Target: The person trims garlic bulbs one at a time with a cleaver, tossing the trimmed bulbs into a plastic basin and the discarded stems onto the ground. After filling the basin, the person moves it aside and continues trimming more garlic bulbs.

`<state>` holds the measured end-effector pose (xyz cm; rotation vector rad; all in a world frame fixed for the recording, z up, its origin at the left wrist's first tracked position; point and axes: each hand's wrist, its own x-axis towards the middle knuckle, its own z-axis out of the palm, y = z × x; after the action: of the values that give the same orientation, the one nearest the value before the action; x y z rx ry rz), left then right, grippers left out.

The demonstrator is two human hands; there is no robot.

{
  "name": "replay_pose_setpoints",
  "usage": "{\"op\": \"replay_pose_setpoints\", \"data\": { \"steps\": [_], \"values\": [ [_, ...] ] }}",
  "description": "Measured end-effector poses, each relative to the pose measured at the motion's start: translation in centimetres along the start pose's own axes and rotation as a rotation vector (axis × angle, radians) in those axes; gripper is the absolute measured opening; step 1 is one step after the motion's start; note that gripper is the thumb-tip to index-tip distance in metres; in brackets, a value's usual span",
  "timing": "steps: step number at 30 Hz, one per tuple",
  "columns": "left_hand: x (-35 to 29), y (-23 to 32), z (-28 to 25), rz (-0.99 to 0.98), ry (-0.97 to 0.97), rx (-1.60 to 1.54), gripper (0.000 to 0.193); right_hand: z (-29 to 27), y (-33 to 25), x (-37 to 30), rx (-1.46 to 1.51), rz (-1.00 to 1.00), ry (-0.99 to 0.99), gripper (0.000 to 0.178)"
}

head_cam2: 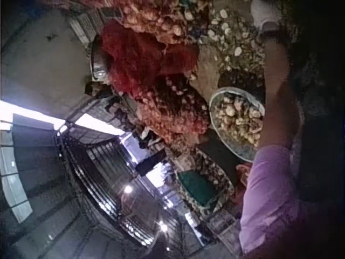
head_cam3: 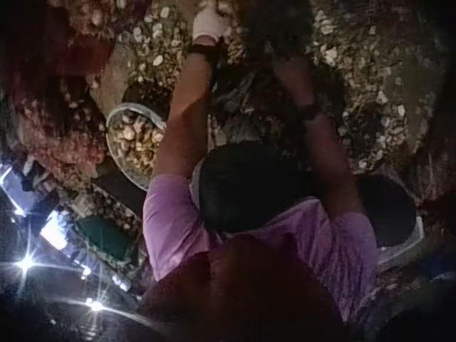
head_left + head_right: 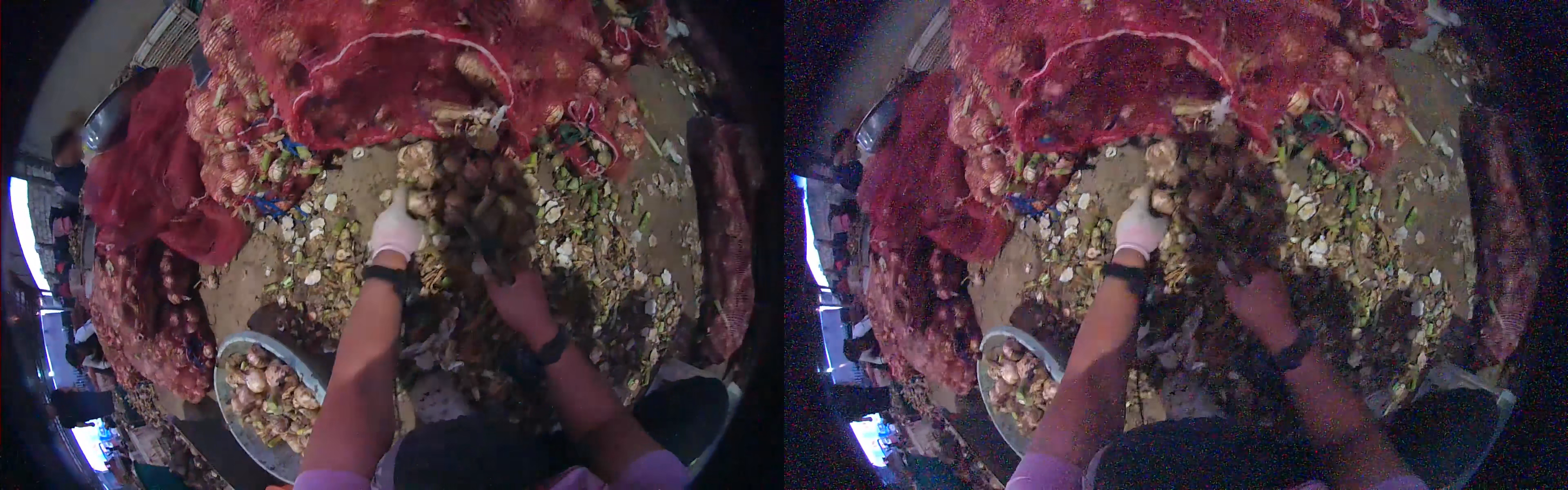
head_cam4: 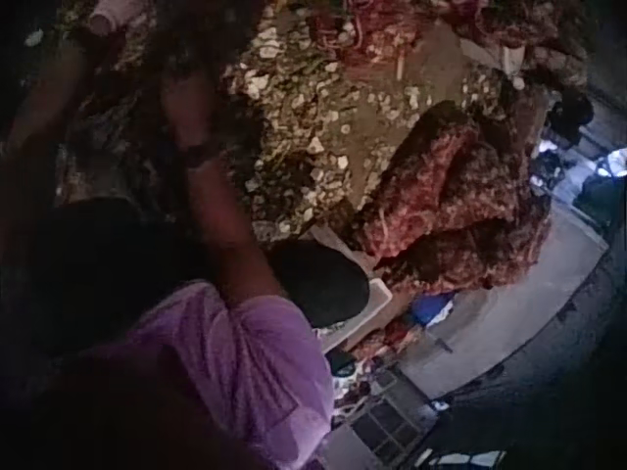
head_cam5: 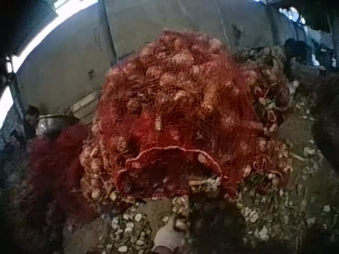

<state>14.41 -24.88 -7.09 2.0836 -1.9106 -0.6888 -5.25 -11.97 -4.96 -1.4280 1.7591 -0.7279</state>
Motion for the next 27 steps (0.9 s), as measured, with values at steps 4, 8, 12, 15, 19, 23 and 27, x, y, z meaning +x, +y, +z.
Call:
{"op": "replay_pose_setpoints", "data": {
  "steps": [4, 8, 12, 15, 19, 23, 27],
  "values": [
    [-5.6, -0.8, -0.3, 0.281, 0.037, -0.787, 0.054, -2.3, -2.3, 0.2, -0.163, 0.065, -0.045, 0.029],
    [-14.2, -1.0, -2.4, 0.344, 0.045, -0.280, 0.056, -0.9, -3.5, -1.5, -0.361, -0.363, -0.063, 0.017],
    [-16.8, -0.8, -3.5, 0.140, -0.143, -0.774, 0.048, 0.2, -4.4, -2.5, -0.277, -0.596, -0.023, 0.016],
    [-17.5, -4.0, -2.9, 0.636, 0.150, 0.238, 0.058, 0.6, -5.9, -2.7, -0.260, -0.700, -0.053, 0.016],
    [-18.1, -1.3, -3.5, 0.130, -0.096, -0.779, 0.071, 0.1, -5.6, -2.9, -0.273, -0.700, -0.029, 0.015],
    [-18.9, -1.9, -2.7, 0.027, -0.118, -0.835, 0.064, -0.2, -6.0, -3.4, -0.323, -0.710, -0.070, 0.015],
    [-18.8, -3.7, -0.4, -0.104, 0.063, -1.217, 0.064, 0.1, -6.3, -3.8, -0.328, -0.726, -0.117, 0.013]
  ]
}}
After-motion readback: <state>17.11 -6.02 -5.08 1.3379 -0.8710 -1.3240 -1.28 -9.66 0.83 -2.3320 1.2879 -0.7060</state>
